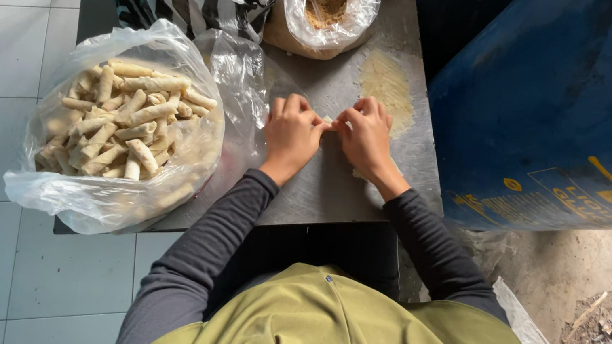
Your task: The person spoons brown filling from a bag onto a triangular pastry wrapper using a small stick, folds the wrapper over the filling, rolls it into a cylinder by hand, and places the finished roll into a plastic bag with other completed rolls.
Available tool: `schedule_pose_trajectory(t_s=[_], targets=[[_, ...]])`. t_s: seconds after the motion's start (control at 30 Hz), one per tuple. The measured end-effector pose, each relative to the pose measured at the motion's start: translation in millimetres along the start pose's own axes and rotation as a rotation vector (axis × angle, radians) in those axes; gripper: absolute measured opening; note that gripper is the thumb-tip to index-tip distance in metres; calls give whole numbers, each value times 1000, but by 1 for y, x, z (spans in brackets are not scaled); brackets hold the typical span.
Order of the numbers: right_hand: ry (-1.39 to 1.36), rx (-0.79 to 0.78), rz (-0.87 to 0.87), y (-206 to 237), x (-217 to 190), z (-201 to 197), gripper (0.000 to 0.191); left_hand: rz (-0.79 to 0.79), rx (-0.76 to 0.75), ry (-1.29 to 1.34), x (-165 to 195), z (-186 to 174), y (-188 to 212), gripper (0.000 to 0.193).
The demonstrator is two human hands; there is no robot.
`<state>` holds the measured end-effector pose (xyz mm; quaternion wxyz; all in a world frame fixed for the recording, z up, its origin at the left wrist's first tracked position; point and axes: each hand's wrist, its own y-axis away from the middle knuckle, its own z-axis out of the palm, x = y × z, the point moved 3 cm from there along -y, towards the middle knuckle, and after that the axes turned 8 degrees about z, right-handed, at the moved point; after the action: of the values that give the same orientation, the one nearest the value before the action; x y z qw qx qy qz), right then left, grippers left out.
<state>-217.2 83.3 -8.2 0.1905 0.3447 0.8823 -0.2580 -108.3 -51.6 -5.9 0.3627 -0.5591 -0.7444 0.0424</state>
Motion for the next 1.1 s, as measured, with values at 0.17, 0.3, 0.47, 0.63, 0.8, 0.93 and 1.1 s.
schedule_pose_trajectory(t_s=[0.17,0.3,0.47,0.63,0.8,0.93,1.1], targets=[[-44,13,48,-9,2,1,13,-163,0,165,-7,3,-4,15],[13,28,-102,-4,0,-4,13,93,3,-51,0,3,2,15],[38,125,180,-19,-3,19,15,-123,162,-43,2,18,-14,17],[32,215,139,-30,-5,3,20,-6,125,-90,-3,30,-31,16],[-103,-61,-68,44,7,-55,37,153,54,-225,14,9,-33,19],[169,-9,21,77,-2,-50,15,192,375,-401,52,-71,-27,23],[84,-7,-46,80,-7,-45,18,-91,434,-885,29,-225,29,17]])
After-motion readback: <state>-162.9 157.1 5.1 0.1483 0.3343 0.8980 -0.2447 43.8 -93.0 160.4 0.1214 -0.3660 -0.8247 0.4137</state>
